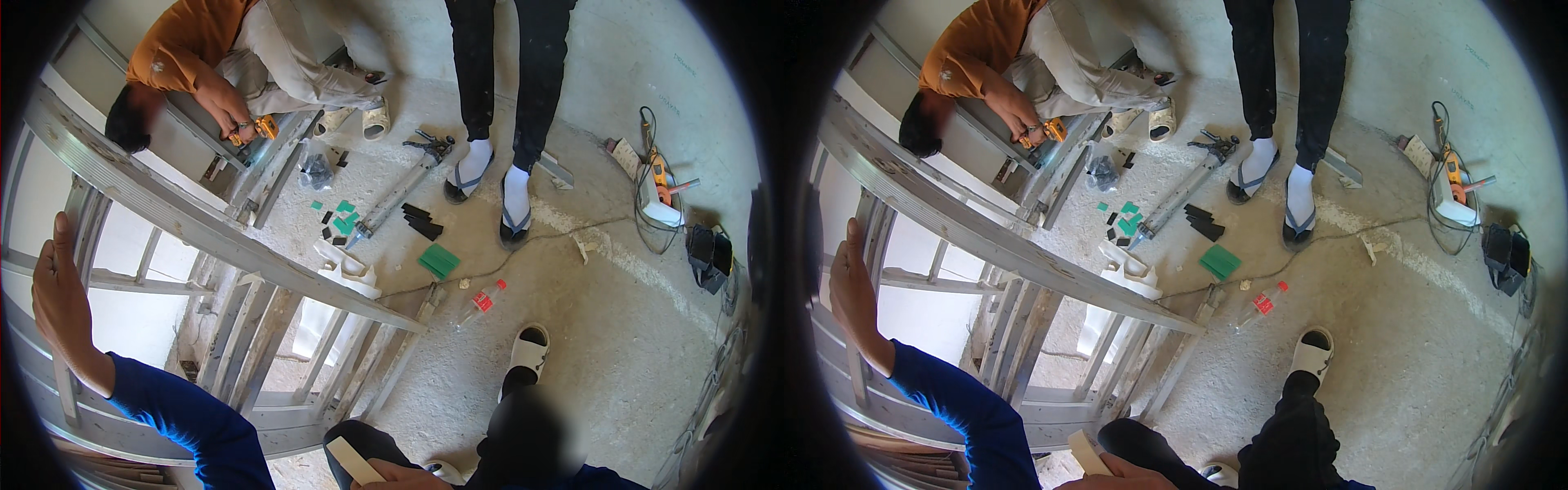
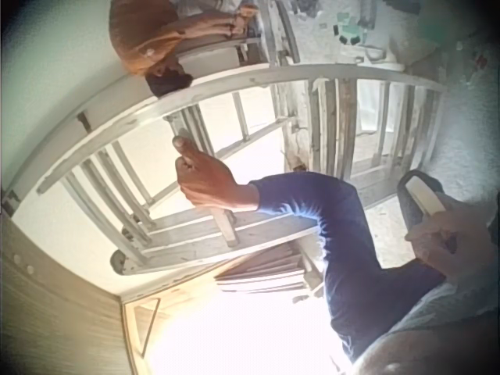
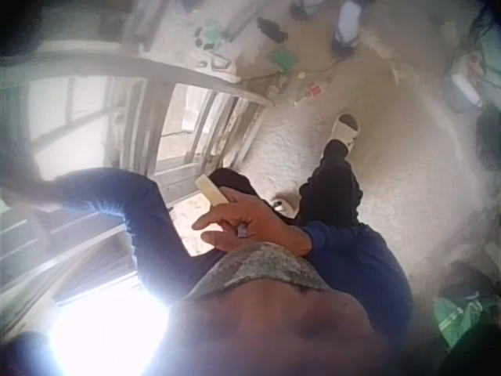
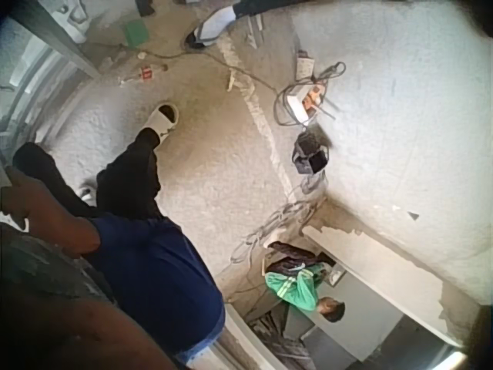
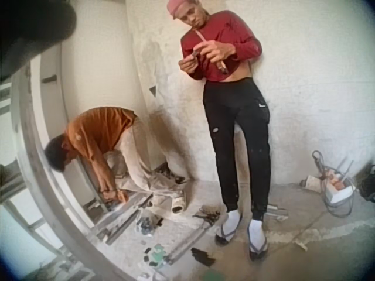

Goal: Installing a metal frame for a wall using a drill and levels.

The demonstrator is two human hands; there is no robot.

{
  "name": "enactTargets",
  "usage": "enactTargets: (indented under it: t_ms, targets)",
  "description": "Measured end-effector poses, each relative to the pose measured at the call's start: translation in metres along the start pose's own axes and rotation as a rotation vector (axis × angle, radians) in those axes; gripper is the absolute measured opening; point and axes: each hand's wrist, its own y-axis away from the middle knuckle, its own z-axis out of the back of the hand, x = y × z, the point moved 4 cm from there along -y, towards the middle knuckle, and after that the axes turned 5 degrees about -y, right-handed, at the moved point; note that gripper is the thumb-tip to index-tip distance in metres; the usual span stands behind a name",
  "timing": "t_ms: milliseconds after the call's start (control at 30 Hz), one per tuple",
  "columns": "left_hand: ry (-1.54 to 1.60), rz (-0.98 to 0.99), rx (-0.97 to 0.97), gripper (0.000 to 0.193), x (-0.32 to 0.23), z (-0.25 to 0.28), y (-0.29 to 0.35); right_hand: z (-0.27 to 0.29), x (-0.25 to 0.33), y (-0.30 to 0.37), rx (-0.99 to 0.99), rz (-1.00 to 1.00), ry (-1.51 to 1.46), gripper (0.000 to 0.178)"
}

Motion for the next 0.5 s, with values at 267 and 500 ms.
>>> enactTargets:
  t_ms: [267, 500]
  targets:
    - [0.001, 0.027, 0.023, 0.084, -0.0001, 0.0020, 0.0001, 0.0003, 0.0020, 0.0009, 0.002, 0.029, 0.019, 0.021]
    - [-0.002, 0.036, 0.020, 0.086, 0.0004, 0.0001, 0.0001, -0.0003, 0.0006, 0.0009, 0.002, -0.001, -0.009, 0.020]
